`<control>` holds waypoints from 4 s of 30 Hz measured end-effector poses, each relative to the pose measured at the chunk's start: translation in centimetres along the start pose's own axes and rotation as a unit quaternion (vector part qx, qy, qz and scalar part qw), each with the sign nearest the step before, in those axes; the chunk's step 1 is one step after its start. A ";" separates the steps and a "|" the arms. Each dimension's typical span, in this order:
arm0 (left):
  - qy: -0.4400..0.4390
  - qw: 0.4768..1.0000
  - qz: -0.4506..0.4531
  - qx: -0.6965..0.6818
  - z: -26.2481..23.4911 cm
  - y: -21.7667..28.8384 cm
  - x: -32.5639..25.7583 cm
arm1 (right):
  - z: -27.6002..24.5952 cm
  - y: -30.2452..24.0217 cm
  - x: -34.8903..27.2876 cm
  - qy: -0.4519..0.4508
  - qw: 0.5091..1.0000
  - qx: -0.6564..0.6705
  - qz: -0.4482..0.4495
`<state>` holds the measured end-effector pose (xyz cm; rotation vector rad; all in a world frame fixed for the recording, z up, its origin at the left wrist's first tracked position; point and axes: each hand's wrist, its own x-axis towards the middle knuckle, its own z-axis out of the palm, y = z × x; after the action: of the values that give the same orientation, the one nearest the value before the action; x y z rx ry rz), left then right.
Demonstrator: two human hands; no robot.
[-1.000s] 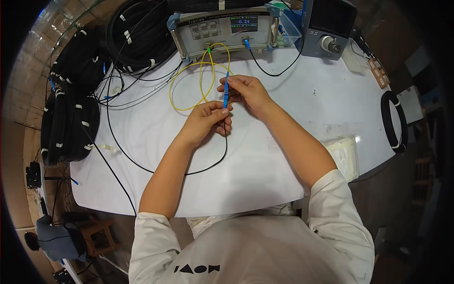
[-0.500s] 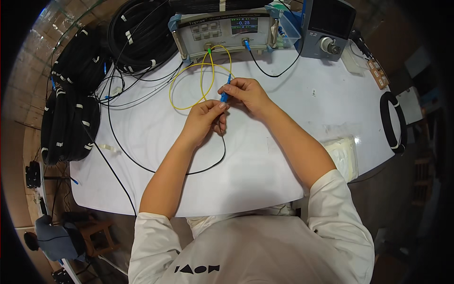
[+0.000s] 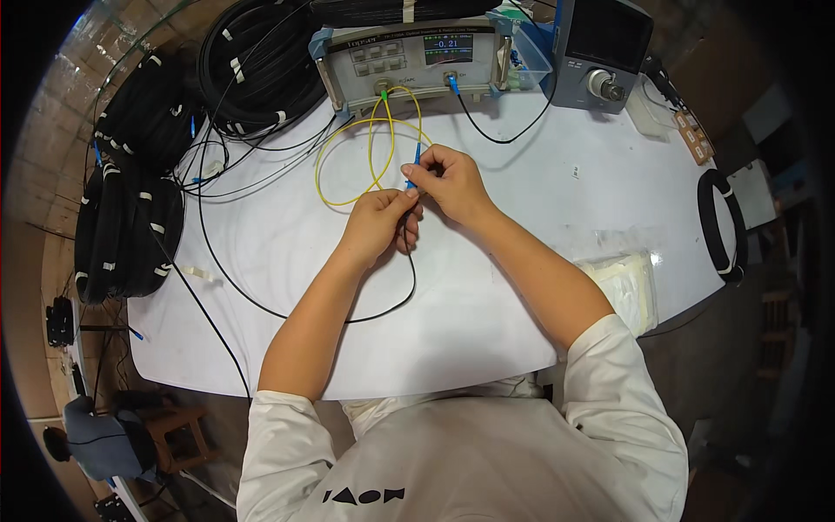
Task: Testing fiber optic cables using an optical power meter or testing unit in a laboratory setting.
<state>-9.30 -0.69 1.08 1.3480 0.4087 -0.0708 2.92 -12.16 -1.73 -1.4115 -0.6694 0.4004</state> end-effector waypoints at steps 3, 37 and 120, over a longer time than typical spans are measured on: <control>-0.001 1.000 -0.004 -0.003 0.0 0.0 0.0 | 0.1 -0.3 -0.1 0.003 1.000 -0.013 -0.001; -0.034 0.996 0.056 -0.055 -0.8 -0.5 -0.5 | -1.6 -2.1 0.9 -0.123 0.968 0.102 0.195; 0.007 0.997 0.074 0.009 0.4 -0.8 -0.9 | -1.8 -1.2 1.1 -0.158 0.958 0.169 0.171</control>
<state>-10.28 -1.44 0.67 1.3936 0.3200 0.0576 4.74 -13.07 -0.39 -1.1426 -0.5769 0.9842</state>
